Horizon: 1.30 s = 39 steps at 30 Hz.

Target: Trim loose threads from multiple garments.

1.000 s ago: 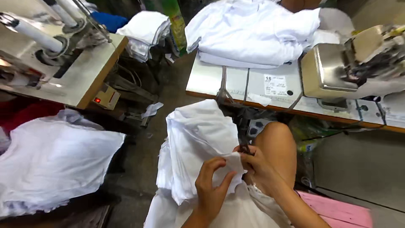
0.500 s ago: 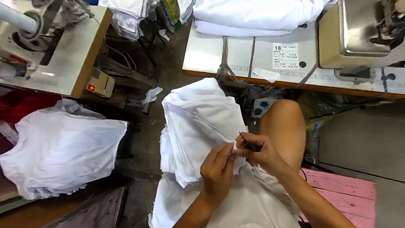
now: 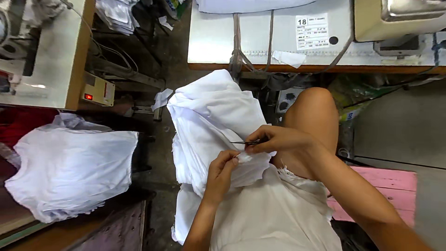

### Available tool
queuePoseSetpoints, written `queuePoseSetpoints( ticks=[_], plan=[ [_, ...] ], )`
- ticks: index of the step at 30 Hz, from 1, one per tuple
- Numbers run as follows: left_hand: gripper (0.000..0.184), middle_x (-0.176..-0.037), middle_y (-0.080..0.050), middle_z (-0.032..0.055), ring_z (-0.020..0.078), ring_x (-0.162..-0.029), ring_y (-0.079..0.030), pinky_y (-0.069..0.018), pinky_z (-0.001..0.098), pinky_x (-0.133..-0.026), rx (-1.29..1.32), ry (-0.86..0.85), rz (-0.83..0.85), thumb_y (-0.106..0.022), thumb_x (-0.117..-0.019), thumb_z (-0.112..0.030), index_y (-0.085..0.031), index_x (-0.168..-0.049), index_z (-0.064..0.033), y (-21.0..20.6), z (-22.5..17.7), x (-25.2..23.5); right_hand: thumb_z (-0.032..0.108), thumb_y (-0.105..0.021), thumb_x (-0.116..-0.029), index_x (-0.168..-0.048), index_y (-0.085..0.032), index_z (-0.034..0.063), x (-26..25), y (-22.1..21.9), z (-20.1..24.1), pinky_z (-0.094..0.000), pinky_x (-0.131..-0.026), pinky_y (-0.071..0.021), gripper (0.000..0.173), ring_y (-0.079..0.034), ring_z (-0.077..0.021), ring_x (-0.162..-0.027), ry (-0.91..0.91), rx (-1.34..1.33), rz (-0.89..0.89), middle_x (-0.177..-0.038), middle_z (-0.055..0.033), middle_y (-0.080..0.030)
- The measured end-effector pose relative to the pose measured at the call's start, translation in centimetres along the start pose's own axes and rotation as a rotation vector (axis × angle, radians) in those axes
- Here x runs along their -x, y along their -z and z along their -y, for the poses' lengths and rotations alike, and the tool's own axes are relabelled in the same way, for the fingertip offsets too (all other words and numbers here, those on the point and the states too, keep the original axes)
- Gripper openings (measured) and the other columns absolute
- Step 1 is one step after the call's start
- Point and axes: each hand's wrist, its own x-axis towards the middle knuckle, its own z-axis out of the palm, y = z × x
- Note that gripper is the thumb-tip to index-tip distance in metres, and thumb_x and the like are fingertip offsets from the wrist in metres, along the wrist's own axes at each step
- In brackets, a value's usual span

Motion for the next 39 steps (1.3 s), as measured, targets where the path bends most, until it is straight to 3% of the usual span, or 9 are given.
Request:
queuePoseSetpoints(
  ticks=[3,6,11,15,19,24,27,33,39],
  plan=[
    [0.018,-0.098,-0.071,0.0013,-0.0009,-0.091,-0.066,-0.0554,0.0189,-0.085,-0.106,-0.129,-0.068,-0.056,-0.0954,-0.001,-0.066,-0.108,0.0075,-0.1,0.4,0.2,0.009,-0.058,-0.1010,-0.085,-0.068,0.0085,-0.3,-0.1,-0.5,-0.0095,-0.044,-0.0325,0.019,-0.041,0.0091,-0.047,-0.051,-0.114,-0.004,-0.059,0.0131,-0.054],
    [0.022,-0.105,-0.072,0.0040,0.0030,-0.092,-0.068,-0.0584,0.0210,-0.083,-0.120,-0.219,-0.078,-0.065,-0.0953,-0.009,-0.070,-0.111,0.0061,0.3,0.8,0.2,0.007,-0.058,-0.1001,-0.080,-0.067,0.0092,-0.3,-0.5,-0.6,-0.0100,-0.042,-0.0314,0.022,-0.039,0.0079,-0.044,-0.091,-0.193,-0.063,-0.056,0.0123,-0.053],
    [0.011,-0.097,-0.074,0.0066,0.0031,-0.084,-0.069,-0.0597,0.0180,-0.077,-0.237,-0.343,-0.204,-0.077,-0.0878,-0.007,-0.078,-0.093,0.0020,-0.1,1.2,-0.2,0.007,-0.061,-0.0992,-0.085,-0.069,0.0087,-0.3,-1.0,-0.5,-0.0097,-0.043,-0.0318,0.017,-0.039,0.0080,-0.045,-0.105,-0.216,-0.074,-0.057,0.0121,-0.054],
    [0.011,-0.091,-0.073,0.0074,0.0055,-0.089,-0.067,-0.0538,0.0164,-0.083,-0.504,-0.545,-0.289,-0.072,-0.0917,-0.010,-0.076,-0.086,-0.0014,-0.2,1.3,-0.3,0.005,-0.062,-0.0982,-0.082,-0.068,0.0071,-0.6,-1.4,-0.3,-0.0105,-0.043,-0.0314,0.018,-0.038,0.0071,-0.044,-0.135,-0.198,-0.122,-0.056,0.0103,-0.053],
    [0.017,-0.092,-0.072,0.0070,0.0099,-0.094,-0.067,-0.0537,0.0198,-0.088,-0.527,-0.637,-0.207,-0.063,-0.0994,-0.012,-0.072,-0.088,-0.0034,0.1,1.3,0.4,0.004,-0.061,-0.0992,-0.078,-0.066,0.0053,-1.0,-1.9,0.0,-0.0116,-0.043,-0.0320,0.021,-0.039,0.0054,-0.045,-0.190,-0.114,-0.160,-0.056,0.0084,-0.052],
    [0.017,-0.092,-0.075,0.0071,0.0039,-0.087,-0.071,-0.0581,0.0189,-0.082,-0.349,-0.455,-0.241,-0.061,-0.0991,-0.006,-0.071,-0.091,0.0052,0.1,1.4,1.0,0.017,-0.070,-0.0970,-0.092,-0.071,0.0035,-1.3,-2.4,-0.3,-0.0193,-0.059,-0.0434,0.014,-0.052,0.0004,-0.063,-0.024,0.324,-0.280,-0.072,0.0028,-0.062],
    [0.009,-0.092,-0.078,-0.0009,0.0025,-0.078,-0.073,-0.0613,0.0201,-0.073,-0.095,-0.252,-0.280,-0.060,-0.0990,-0.001,-0.068,-0.096,0.0012,0.0,0.1,1.0,0.045,-0.064,-0.0972,-0.111,-0.070,0.0069,-0.2,-1.5,0.8,-0.0304,-0.065,-0.0506,0.041,-0.059,-0.0096,-0.076,0.186,0.663,-0.402,-0.090,-0.0021,-0.064],
    [0.011,-0.090,-0.078,0.0013,0.0093,-0.077,-0.076,-0.0636,0.0249,-0.072,0.104,-0.063,-0.276,-0.055,-0.1000,0.004,-0.062,-0.096,-0.0033,-0.4,-1.9,1.3,0.060,-0.054,-0.0942,-0.080,-0.067,0.0184,2.0,-1.5,5.6,-0.0299,-0.045,-0.0364,0.046,-0.050,-0.0070,-0.050,0.212,1.124,-0.291,-0.057,0.0084,-0.048],
    [0.010,-0.091,-0.077,0.0008,0.0086,-0.080,-0.076,-0.0638,0.0248,-0.073,0.069,-0.068,-0.255,-0.057,-0.0993,0.002,-0.065,-0.095,-0.0022,-0.4,-2.2,1.3,0.050,-0.075,-0.0860,-0.074,-0.072,0.0153,0.2,-1.2,8.7,-0.0379,-0.053,-0.0398,0.037,-0.055,-0.0129,-0.055,0.051,1.216,-0.013,-0.055,0.0045,-0.054]
  ],
)
